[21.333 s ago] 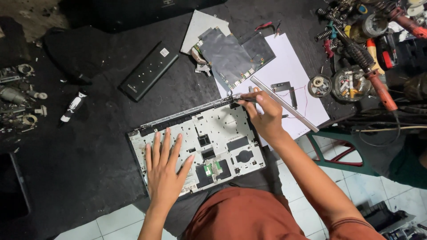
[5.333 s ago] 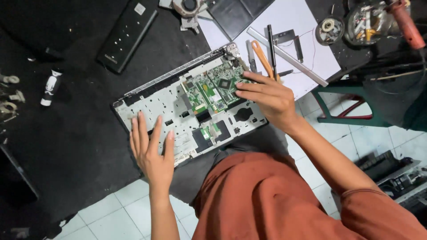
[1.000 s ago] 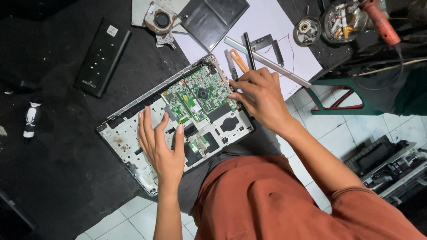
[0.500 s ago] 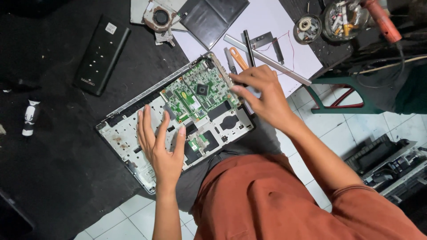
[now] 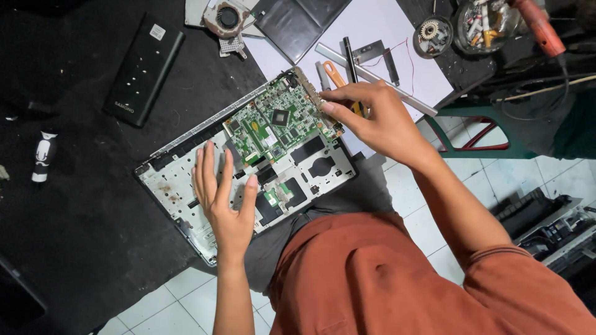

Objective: Disassembling a laptop by removing the top cover and unscrewing internal motherboard components.

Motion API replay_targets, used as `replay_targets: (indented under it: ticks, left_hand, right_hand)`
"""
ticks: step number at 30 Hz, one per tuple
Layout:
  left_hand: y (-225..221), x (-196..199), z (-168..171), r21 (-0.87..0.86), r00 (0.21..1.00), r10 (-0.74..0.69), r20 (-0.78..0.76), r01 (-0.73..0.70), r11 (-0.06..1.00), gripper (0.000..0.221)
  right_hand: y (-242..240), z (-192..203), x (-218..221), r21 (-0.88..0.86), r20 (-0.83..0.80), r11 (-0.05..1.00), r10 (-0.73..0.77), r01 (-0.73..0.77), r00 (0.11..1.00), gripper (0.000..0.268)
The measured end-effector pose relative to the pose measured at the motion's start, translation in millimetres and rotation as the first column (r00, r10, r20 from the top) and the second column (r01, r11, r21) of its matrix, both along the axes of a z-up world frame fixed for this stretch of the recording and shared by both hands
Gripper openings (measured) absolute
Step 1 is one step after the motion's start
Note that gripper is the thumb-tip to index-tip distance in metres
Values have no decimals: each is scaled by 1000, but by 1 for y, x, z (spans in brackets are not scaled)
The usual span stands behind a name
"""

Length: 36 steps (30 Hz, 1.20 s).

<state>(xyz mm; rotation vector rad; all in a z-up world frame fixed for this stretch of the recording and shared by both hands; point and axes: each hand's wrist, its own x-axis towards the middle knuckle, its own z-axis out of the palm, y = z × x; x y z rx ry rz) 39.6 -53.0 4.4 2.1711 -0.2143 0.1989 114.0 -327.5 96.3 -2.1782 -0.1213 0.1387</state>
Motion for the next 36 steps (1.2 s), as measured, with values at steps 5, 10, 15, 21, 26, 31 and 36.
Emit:
replay_targets:
  ticks: [5,10,15,21,26,31,36]
  left_hand:
    - [1,0,-1,-6,1000,-4,-1,4,1000,53]
    - [1,-1,-2,10,1000,-8,13,8,1000,50]
    - [0,0,0,20,1000,-14,15,14,1000,50]
    - [0,-1,0,16,1000,-18,10,18,1000,53]
    - [-1,0,0,64,1000,-9,16,8,998,49]
    - [-3,0,0,93,1000,13,5,-13,996,44]
    - [-3,1,-5,92,999,46,5,-46,995,43]
  right_hand:
    - [-3,-13,-4,-2,-30,1000,-14,14,999,18]
    - [-5,-20,-10,-33,-39,999,-29,27,999,20]
    - [-7,-42,-17,-19,4,999,-44,44,999,14]
    - [-8,-37,-15,-29,25,998,-56,57,998,13]
    - [-9,-55,-18,-68,52,996,-48,52,997,13]
    - [-3,-49,-20,-103,66,992,-65,71,996,16]
    - [1,-54,-19,-137,78,987,-72,82,994,15]
